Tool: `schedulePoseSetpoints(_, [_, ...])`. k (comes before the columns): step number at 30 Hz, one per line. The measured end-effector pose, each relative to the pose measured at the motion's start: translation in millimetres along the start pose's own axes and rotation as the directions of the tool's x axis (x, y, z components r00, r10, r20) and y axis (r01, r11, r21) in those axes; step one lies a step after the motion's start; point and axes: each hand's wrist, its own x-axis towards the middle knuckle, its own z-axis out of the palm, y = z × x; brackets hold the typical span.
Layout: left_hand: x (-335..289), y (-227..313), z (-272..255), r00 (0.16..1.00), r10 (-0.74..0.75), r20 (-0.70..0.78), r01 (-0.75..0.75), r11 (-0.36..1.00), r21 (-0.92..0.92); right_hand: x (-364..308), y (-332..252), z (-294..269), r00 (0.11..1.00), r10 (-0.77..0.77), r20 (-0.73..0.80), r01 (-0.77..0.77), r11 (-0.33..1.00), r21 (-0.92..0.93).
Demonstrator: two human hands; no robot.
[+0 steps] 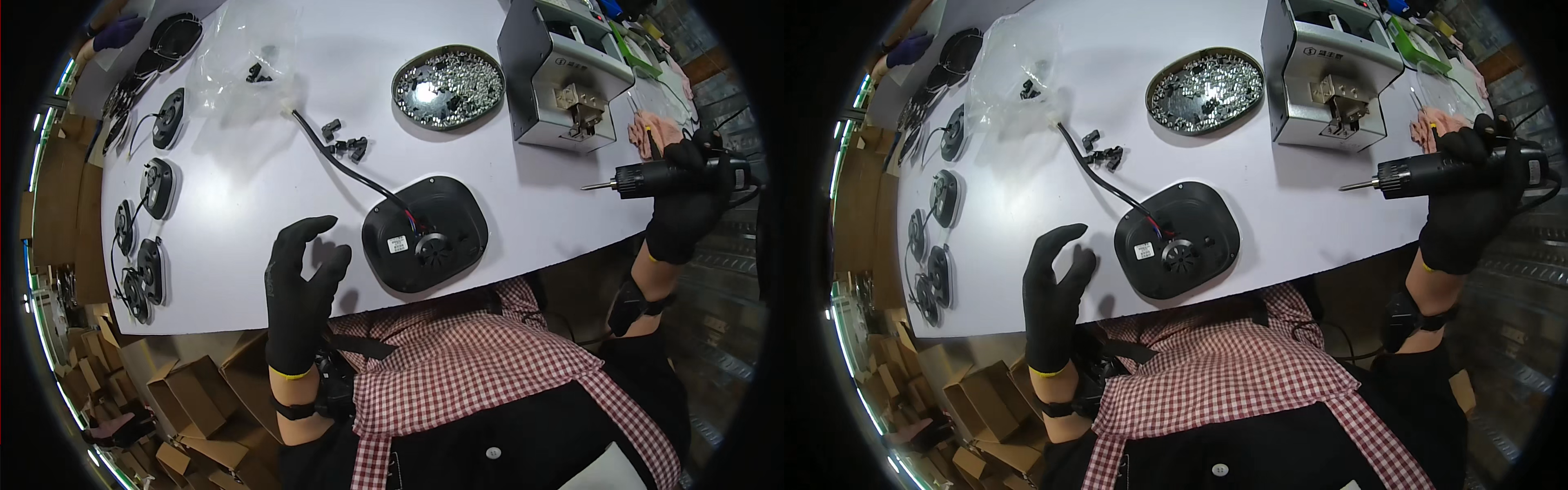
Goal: Assemble electronic housing by placing components and driving screws with an electric screwdriver.
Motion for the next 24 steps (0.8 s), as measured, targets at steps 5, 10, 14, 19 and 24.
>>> schedulePoseSetpoints(5, [-2, 4, 21, 0.930, 0.367, 0.014, -0.367, 0.927, 0.082, -17, -17, 0, 0.997, -0.027, -0.066, 0.023, 0.997, -0.067])
schedulePoseSetpoints(10, [-7, -4, 31, 0.939, 0.327, -0.107, -0.305, 0.935, 0.183, -12, 10, 15, 0.939, -0.216, -0.267, 0.103, 0.919, -0.381])
schedulePoseSetpoints(14, [20, 3, 26, 0.873, 0.430, -0.232, -0.348, 0.880, 0.322, -6, 28, 9, 0.926, -0.096, -0.365, -0.031, 0.944, -0.328])
schedulePoseSetpoints(19, [60, 31, 26, 0.727, 0.660, -0.189, -0.529, 0.714, 0.459, -17, 60, -65, 0.839, 0.012, -0.544, -0.187, 0.945, -0.267])
schedulePoseSetpoints(24, [97, 46, 17, 0.680, 0.719, -0.147, -0.592, 0.656, 0.468, -20, 77, -82, 0.820, 0.019, -0.572, -0.212, 0.939, -0.272])
